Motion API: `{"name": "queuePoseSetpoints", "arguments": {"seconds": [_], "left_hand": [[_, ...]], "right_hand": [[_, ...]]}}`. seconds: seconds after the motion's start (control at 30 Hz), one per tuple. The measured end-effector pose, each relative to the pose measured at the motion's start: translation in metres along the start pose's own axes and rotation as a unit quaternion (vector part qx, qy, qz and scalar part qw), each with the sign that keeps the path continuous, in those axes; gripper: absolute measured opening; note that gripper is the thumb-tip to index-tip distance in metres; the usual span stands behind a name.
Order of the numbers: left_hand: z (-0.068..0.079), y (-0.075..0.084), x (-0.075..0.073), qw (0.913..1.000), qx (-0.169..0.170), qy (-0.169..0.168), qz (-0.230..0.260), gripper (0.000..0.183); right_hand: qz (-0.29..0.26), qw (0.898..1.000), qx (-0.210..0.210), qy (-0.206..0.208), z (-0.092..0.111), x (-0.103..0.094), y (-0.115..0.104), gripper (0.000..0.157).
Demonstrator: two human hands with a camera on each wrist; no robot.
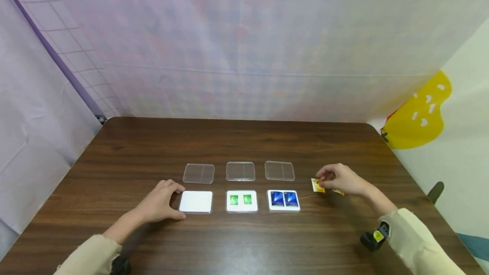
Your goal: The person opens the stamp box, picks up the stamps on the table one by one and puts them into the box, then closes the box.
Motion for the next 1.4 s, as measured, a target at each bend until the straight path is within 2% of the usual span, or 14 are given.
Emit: {"name": "queuePoseSetpoints", "arguments": {"seconds": [0.2, 0.47, 0.83, 1.07, 1.4], "left_hand": [[-0.001, 0.001, -0.001, 0.9999, 0.007, 0.008, -0.006, 0.058], [-0.002, 0.003, 0.001, 0.9999, 0.004, 0.009, -0.001, 0.058], [-0.003, 0.005, -0.001, 1.0000, -0.007, 0.003, 0.003, 0.058], [-0.002, 0.004, -0.001, 1.0000, -0.008, 0.002, 0.004, 0.059], [0.000, 0.000, -0.002, 0.9998, -0.016, 0.010, 0.008, 0.059]], "right_hand": [[0.020, 1.000, 0.023, -0.003, -0.004, 0.003, 0.019, 0.026], [0.054, 0.998, 0.031, -0.018, -0.009, 0.008, 0.027, 0.034], [0.062, 0.998, 0.019, -0.027, -0.009, 0.008, 0.019, 0.024], [0.078, 0.996, 0.029, -0.028, -0.014, 0.009, 0.022, 0.018], [0.064, 0.996, 0.035, -0.058, -0.022, 0.011, 0.020, 0.017]]}}
Point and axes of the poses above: each hand's wrist, its own z-axis away from the middle knuckle, its own x-axis out of the palm, y = z × x, the point moved 8 cm from there along -z, towards the middle knuckle, and after that the axes turned 10 degrees about z, right-handed, at the moved point
